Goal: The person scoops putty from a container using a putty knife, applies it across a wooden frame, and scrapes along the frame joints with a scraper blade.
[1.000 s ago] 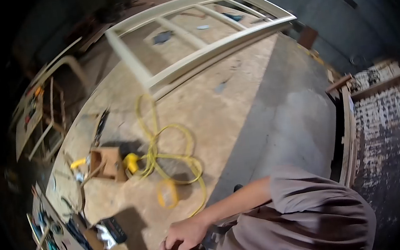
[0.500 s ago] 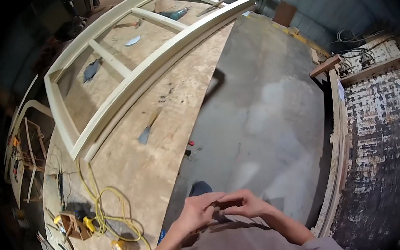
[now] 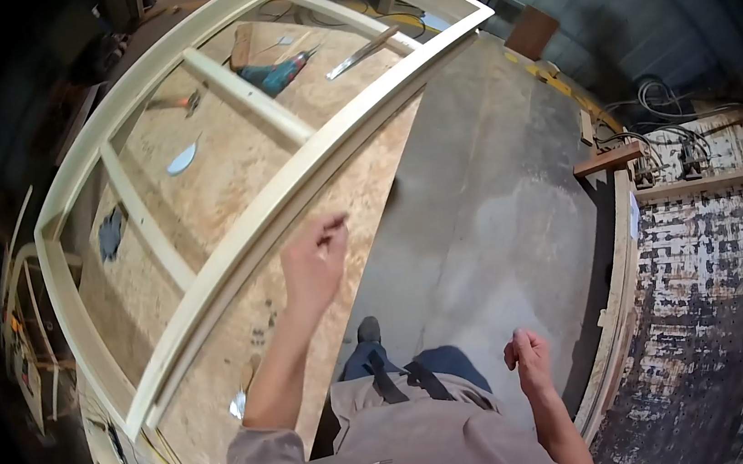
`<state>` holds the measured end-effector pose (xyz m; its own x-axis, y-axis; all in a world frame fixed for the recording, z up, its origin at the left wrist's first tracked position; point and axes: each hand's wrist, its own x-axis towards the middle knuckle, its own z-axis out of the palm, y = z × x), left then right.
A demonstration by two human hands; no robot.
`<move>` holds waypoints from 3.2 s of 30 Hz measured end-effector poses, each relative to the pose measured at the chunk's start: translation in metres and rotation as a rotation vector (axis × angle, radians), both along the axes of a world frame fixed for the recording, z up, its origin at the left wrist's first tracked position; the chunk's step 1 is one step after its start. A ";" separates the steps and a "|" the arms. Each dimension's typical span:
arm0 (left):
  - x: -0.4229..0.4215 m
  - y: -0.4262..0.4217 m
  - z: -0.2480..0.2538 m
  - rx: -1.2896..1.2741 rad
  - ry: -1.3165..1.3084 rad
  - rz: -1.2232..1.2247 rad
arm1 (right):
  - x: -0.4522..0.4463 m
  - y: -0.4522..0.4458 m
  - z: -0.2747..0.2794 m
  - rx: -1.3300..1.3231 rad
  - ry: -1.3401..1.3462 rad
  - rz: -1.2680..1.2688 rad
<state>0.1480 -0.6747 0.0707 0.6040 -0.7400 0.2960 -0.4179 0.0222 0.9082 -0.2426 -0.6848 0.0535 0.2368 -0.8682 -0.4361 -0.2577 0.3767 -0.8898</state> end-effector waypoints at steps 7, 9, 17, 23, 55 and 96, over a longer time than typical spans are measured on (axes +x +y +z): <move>0.129 -0.287 -0.032 0.278 -0.506 0.074 | -0.008 -0.164 -0.028 -0.057 -0.072 -0.054; 0.147 -0.348 -0.057 0.392 -0.544 0.075 | -0.006 -0.226 -0.034 -0.084 -0.093 -0.073; 0.191 -0.532 -0.141 0.737 -0.533 0.121 | 0.043 -0.523 0.015 -0.249 0.099 0.389; 0.205 -0.596 -0.161 0.866 -0.575 0.094 | 0.160 -0.715 0.051 -0.622 0.160 0.824; -0.236 -0.655 -0.128 0.267 1.059 1.858 | 0.563 -1.008 -0.071 -0.965 -0.054 2.198; -0.459 -0.685 -0.148 0.545 1.702 1.132 | 0.157 -1.129 0.001 0.961 0.999 1.634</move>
<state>-0.3114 -1.3596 -0.0775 0.1197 0.2510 -0.9606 0.9862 0.0812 0.1441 -0.0856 -1.8139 0.0545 -0.1785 0.3330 -0.9259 -0.8783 -0.4780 -0.0026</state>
